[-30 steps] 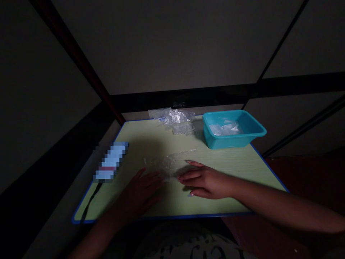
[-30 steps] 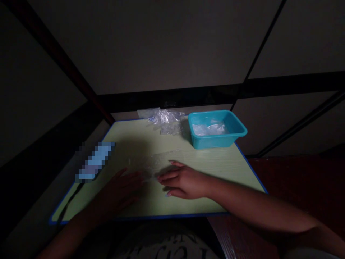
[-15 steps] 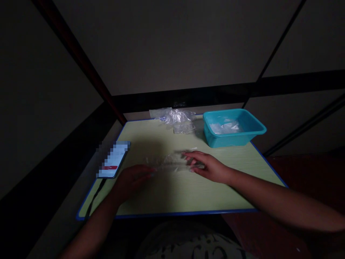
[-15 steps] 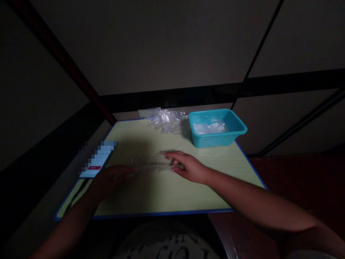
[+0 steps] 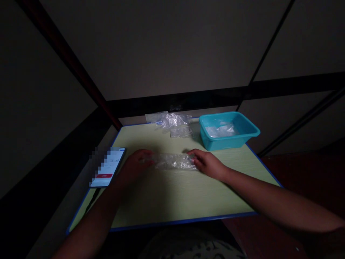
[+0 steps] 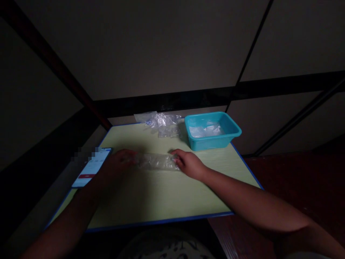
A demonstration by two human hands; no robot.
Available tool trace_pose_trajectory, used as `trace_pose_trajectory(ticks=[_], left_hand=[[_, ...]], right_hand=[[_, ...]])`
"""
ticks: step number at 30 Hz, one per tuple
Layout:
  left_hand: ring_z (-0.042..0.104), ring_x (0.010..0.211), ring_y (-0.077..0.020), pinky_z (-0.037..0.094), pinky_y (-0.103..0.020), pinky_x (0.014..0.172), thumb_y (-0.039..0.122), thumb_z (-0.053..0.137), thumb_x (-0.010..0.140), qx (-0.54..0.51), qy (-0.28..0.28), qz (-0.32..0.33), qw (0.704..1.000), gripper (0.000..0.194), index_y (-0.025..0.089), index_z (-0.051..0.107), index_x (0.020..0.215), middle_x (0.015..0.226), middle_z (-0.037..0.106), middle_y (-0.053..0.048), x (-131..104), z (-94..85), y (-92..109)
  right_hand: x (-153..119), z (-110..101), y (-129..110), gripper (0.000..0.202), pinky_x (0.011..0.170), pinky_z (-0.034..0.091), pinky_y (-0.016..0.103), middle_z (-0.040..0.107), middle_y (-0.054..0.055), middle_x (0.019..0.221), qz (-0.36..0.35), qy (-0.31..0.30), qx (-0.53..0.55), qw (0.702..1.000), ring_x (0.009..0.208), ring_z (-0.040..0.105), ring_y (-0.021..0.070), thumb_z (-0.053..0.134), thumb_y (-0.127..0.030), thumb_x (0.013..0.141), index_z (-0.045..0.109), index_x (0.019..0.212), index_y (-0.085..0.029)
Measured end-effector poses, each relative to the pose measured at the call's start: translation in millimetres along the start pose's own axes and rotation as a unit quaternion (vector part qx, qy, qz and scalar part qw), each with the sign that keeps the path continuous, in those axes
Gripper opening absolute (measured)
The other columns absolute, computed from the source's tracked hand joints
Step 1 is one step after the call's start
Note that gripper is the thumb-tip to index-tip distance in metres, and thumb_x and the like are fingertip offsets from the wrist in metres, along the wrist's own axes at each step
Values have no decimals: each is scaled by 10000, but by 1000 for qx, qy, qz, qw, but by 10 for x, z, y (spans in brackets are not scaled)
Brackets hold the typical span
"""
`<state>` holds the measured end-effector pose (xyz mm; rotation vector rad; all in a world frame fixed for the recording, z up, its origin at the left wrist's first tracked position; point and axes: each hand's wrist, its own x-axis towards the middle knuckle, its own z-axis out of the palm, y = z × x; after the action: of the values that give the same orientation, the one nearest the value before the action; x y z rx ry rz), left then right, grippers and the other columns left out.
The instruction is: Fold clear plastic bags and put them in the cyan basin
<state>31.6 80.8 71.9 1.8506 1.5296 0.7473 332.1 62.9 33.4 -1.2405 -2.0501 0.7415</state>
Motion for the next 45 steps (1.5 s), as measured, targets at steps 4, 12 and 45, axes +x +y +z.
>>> trace_pose_trajectory(ticks=[4,12,45], left_hand=[[659,769,-198,526,-348,708,386,705,672,-54,-32,-22,998,665,198,497,1276,1012,682,-53,11,52,-126],[641,763,-200,512,-341,692,403,757,623,-24,-63,-55,996,882,183,403,1400,932,669,-32,-71,-73,-227],[40,1457,-412,212,-649,1096,589,602,819,232,-200,190,933,659,318,451,1401,1605,164,-93,-198,-62,-409]], right_hand=[[2,19,18,286,535,419,248,608,-13,664,9,-1,33,999,552,557,135,479,-201,883,579,1149,-167],[-68,-20,-50,368,656,526,268,710,66,907,-54,-39,142,988,768,663,152,539,-282,920,545,1267,-159],[-165,5,-78,634,1153,-62,532,315,59,1534,-193,-259,-66,944,1425,259,195,499,-187,943,235,1502,-329]])
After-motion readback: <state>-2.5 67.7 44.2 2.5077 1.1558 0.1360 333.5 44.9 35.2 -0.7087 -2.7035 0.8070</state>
